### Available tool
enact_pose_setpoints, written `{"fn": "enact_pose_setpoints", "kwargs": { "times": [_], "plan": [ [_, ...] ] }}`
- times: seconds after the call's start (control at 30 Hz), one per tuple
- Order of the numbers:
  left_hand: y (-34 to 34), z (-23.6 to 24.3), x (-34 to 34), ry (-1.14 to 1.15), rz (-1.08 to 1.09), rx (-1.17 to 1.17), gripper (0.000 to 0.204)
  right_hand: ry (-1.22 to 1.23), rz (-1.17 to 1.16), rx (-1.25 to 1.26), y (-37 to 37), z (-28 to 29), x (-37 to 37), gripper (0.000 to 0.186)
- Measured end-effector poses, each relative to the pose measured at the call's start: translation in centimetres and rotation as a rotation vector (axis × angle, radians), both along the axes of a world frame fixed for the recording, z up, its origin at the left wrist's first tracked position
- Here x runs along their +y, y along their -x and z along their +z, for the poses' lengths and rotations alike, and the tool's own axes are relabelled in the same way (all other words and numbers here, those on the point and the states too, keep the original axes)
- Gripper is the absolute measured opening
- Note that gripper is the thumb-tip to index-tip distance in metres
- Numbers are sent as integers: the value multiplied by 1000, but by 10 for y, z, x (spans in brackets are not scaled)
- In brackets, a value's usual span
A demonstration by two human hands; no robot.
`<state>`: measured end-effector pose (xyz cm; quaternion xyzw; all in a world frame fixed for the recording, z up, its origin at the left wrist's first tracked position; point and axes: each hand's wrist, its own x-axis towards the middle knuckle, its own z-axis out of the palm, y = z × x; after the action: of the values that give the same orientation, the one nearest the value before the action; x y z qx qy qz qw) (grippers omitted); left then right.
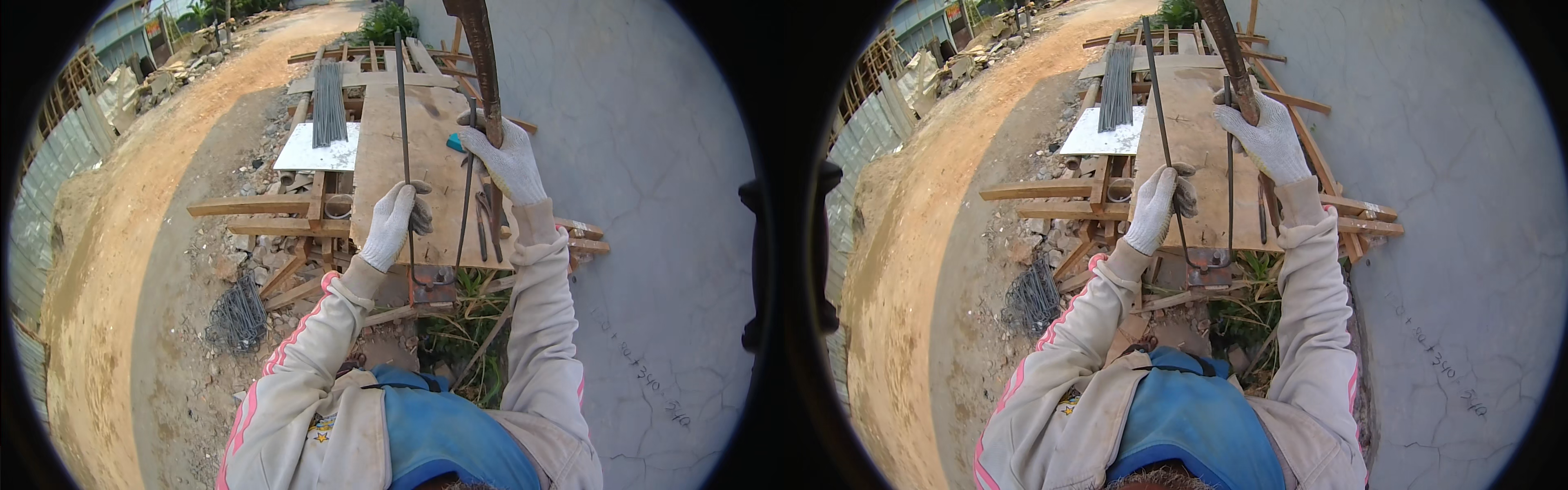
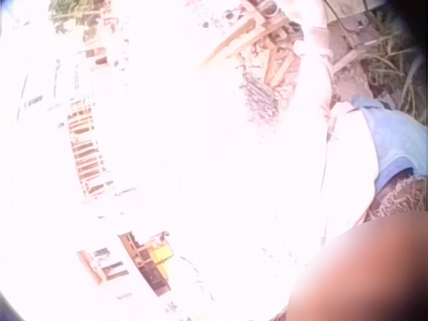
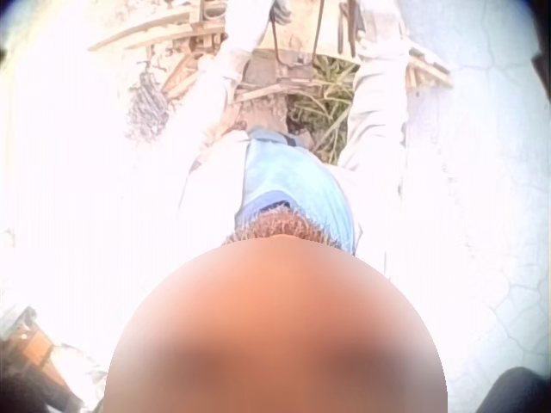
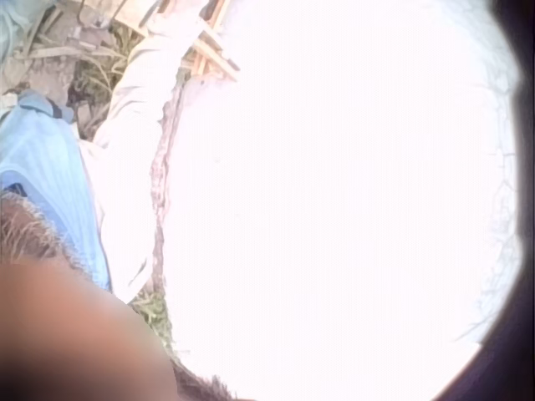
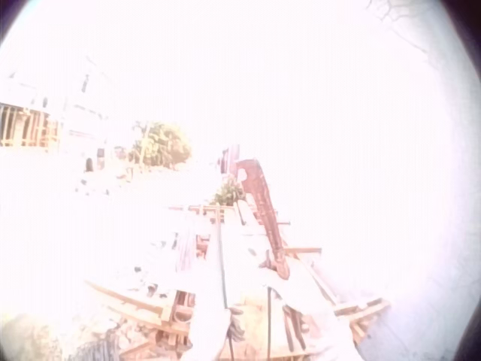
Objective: The person bends metal rods into U-shapes using a long metal bar as a lever against a wooden workbench. They repeatedly position the rods, apply leverage to bend them, and use a hammer to adjust the shape. The finished bent rods are placed on the workbench.
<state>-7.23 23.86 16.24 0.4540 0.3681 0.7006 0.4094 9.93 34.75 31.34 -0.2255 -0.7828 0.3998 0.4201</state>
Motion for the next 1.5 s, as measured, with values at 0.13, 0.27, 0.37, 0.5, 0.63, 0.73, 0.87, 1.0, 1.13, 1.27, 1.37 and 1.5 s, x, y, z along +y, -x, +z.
{"fn": "enact_pose_setpoints", "kwargs": {
  "times": [0.13, 0.27, 0.37, 0.5, 0.63, 0.73, 0.87, 1.0, 1.13, 1.27, 1.37, 1.5],
  "plan": [
    [-4, -5, 14, -25, -41, -37, 41, -96, -31, 32, -16, -1, -10, 29],
    [-19, -43, 18, 46, -100, 74, 34, -152, -193, 62, -36, 3, -23, 27],
    [-32, -79, 1, 153, -65, 252, 28, -23, -284, 213, -65, 13, -36, 30],
    [-22, -103, -27, 343, -130, 1, 22, 75, -365, 378, -111, 15, -45, 28],
    [-17, -107, -40, 289, -146, -221, 21, 155, -382, 548, -145, -23, -52, 21],
    [-8, -103, -36, 344, -21, -197, 23, 207, -402, 625, -170, -70, -67, 17],
    [30, -84, 6, 409, 97, 65, 30, 289, -439, 682, -198, -138, -110, 12],
    [63, -64, 77, 324, 101, 597, 34, 393, -457, 643, -185, -193, -170, 11],
    [72, -58, 152, 245, 72, 1002, 41, 469, -615, 632, -122, -226, -220, 7],
    [70, -71, 203, 19, 16, 1155, 36, 693, -710, 518, -48, -242, -257, 14],
    [79, -83, 218, -53, -53, 1261, 33, 694, -765, 380, 2, -251, -272, 18],
    [91, -87, 219, -23, -115, 1369, 30, 671, -844, 260, 47, -262, -282, 17]
  ]
}}
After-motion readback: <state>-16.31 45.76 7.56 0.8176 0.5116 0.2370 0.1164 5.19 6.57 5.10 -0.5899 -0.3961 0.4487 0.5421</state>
